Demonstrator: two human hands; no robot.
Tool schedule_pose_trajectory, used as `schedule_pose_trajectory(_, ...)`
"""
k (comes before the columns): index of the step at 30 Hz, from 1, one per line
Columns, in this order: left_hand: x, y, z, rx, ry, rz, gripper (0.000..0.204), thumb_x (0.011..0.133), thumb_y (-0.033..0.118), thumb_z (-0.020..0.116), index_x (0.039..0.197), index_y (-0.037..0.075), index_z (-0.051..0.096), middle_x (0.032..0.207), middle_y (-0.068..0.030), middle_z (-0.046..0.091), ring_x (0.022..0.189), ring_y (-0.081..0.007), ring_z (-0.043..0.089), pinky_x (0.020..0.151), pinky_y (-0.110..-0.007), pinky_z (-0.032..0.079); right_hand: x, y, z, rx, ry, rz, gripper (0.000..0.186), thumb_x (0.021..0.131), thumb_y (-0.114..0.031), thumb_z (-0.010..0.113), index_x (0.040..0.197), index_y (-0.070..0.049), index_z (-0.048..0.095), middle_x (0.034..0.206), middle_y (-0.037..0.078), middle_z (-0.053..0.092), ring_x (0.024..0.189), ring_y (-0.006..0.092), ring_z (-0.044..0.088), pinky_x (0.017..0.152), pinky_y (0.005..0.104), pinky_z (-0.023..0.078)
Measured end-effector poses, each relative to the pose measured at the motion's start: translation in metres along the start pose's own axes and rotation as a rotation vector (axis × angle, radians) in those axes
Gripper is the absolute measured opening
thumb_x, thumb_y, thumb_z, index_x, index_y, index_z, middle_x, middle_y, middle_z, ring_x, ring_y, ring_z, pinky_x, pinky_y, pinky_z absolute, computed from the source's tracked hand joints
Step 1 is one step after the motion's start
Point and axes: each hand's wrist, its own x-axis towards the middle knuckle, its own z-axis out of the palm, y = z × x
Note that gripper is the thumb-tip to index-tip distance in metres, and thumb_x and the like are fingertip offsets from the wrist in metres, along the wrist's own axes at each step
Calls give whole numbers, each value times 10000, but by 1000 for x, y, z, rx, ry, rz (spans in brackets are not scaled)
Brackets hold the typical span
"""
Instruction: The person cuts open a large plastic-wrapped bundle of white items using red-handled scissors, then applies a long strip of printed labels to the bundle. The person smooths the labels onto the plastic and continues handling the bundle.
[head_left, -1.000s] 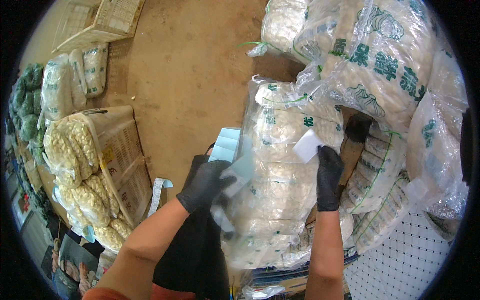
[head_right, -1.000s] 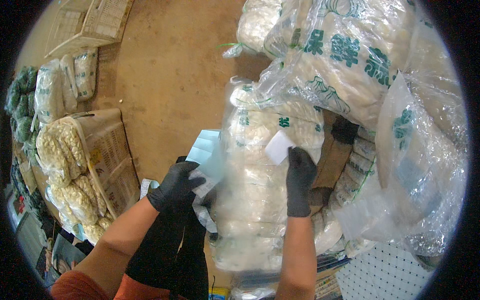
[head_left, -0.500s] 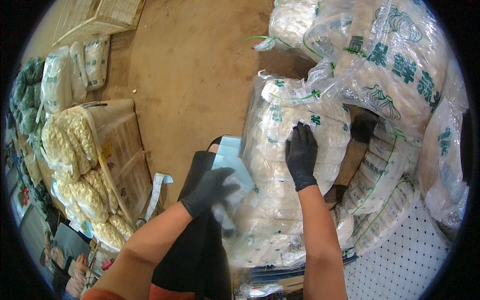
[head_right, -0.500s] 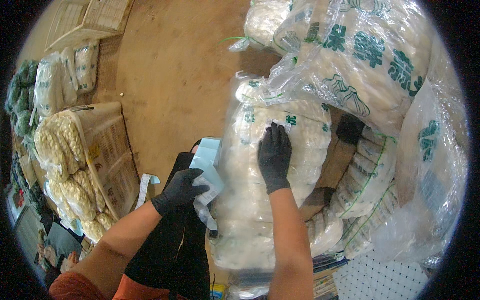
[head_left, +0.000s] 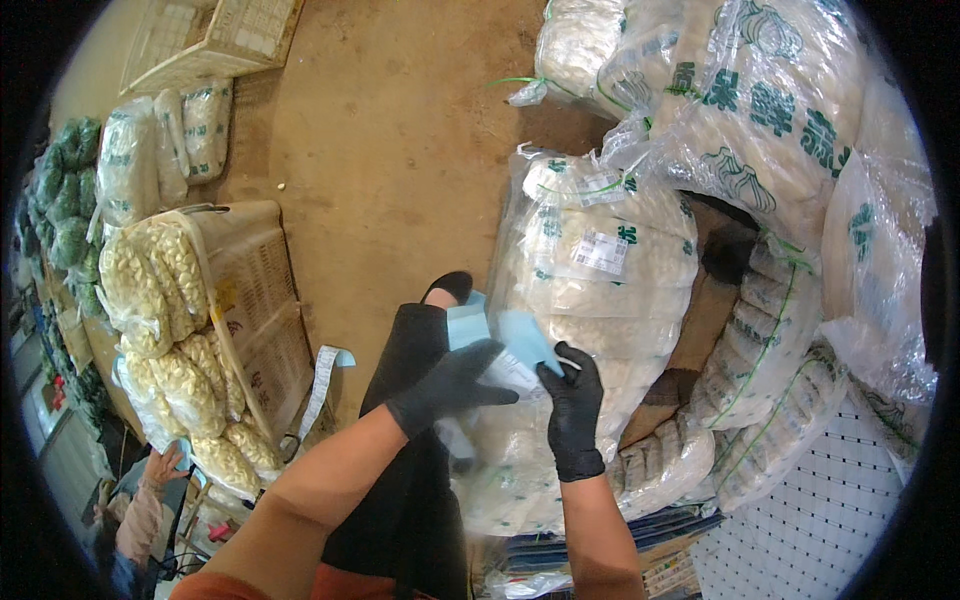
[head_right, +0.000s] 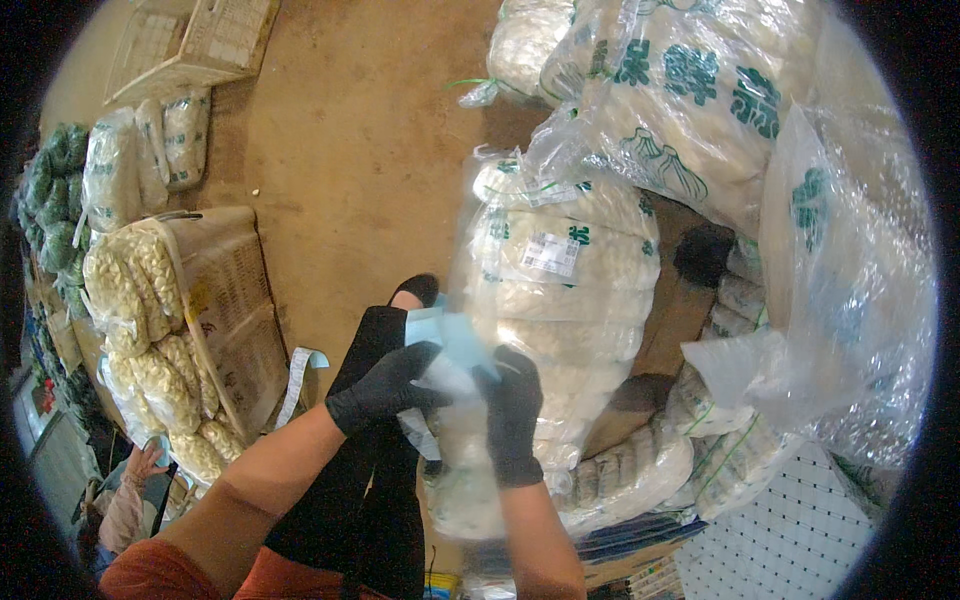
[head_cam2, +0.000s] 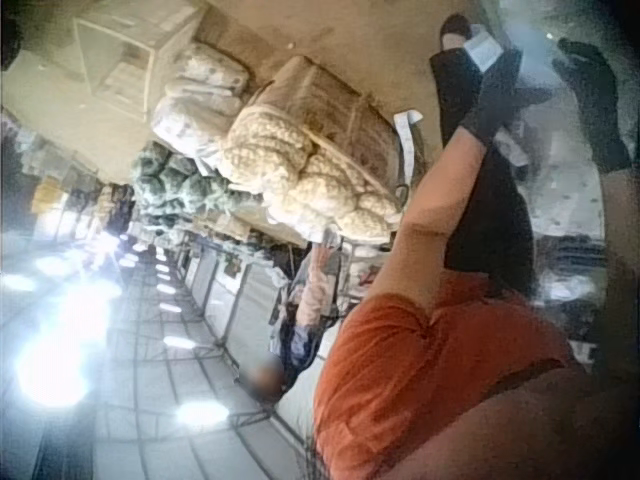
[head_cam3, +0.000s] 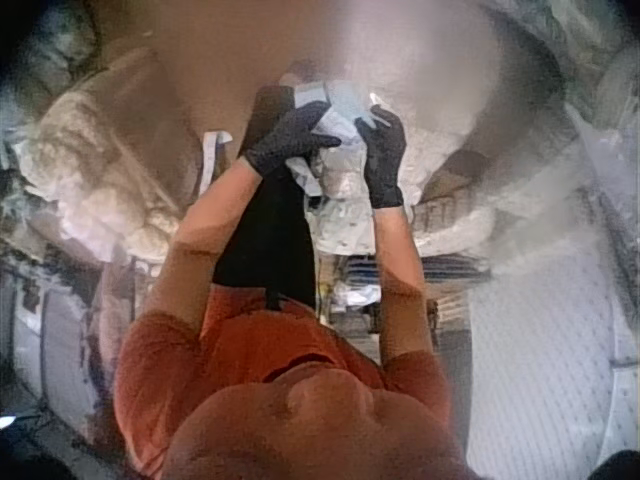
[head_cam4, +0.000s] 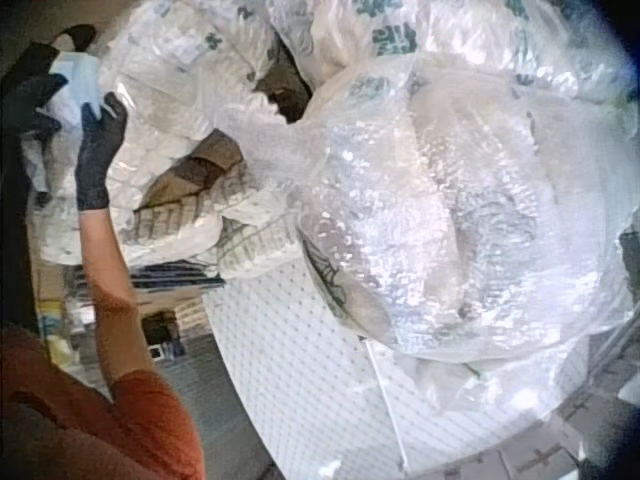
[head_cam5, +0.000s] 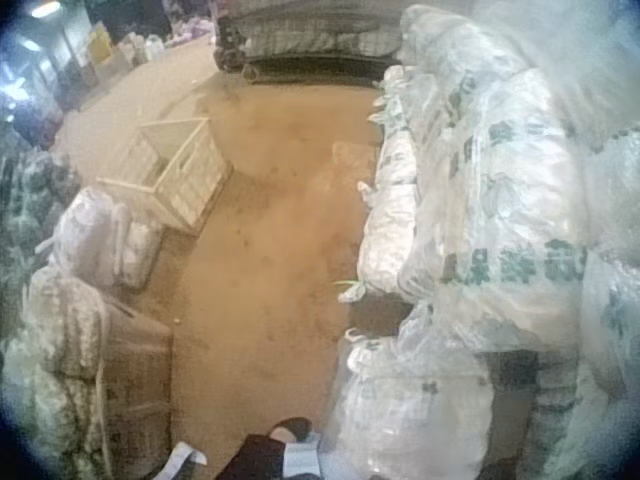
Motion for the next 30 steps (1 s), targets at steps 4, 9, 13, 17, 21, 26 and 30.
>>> schedule_pose_trajectory(4, -1, -5, -5, 52, -160, -63, 365, 706, 275, 665, 947, 16, 578, 854, -126, 603, 778, -199, 570, 721, -297, 438, 7, -17, -8, 296, 33, 294, 369, 706, 39, 602, 1051, 3, 477, 956, 106, 559, 852, 154, 538, 741, 262, 437)
schedule_pose_trajectory(9, -3, -3, -2, 51, -109, -96, 308, 712, 274, 656, 872, 16, 601, 763, -131, 603, 702, -210, 569, 668, -301, 441, 5, -20, -9, -133, 198, 21, 330, 722, -97, 650, 1007, -2, 513, 926, 83, 561, 871, 169, 515, 739, 296, 424)
schedule_pose_trajectory(13, -3, -3, -2, 115, -9, -44, 303, 711, 270, 659, 859, 12, 602, 736, -132, 601, 653, -200, 561, 633, -304, 441, -5, -33, -9, -537, 79, -423, 260, 685, -10, 642, 927, -14, 547, 884, 132, 554, 846, 270, 513, 750, 334, 402)
schedule_pose_trajectory(17, -1, 10, -4, 179, 33, -127, 311, 709, 268, 666, 867, 8, 603, 728, -127, 601, 634, -195, 560, 614, -310, 442, -9, -42, 0, -700, -37, -492, 313, 677, -17, 642, 973, -23, 540, 922, 121, 553, 855, 253, 521, 765, 339, 403)
schedule_pose_trajectory(21, 1, 10, -5, -38, -4, -207, 340, 707, 279, 669, 876, -9, 598, 727, -136, 600, 660, -196, 573, 613, -313, 439, -6, -36, 8, -273, 67, -79, 444, 697, -26, 639, 1102, -23, 458, 972, 121, 539, 865, 213, 521, 763, 296, 415)
schedule_pose_trajectory(26, -3, 21, -8, 137, -143, -78, 324, 701, 253, 675, 860, -17, 592, 763, -157, 605, 689, -207, 577, 627, -321, 443, -4, -8, 1, 556, 43, 356, 500, 713, -2, 625, 1164, -24, 410, 959, 115, 528, 872, 170, 509, 725, 258, 422)
schedule_pose_trajectory(30, -10, 5, -3, 140, 26, -9, 305, 698, 224, 676, 867, -16, 591, 800, -168, 608, 712, -239, 584, 661, -318, 454, -3, -25, 3, -368, 107, -186, 459, 677, 4, 645, 1098, -47, 470, 964, 96, 545, 862, 195, 516, 698, 285, 421)
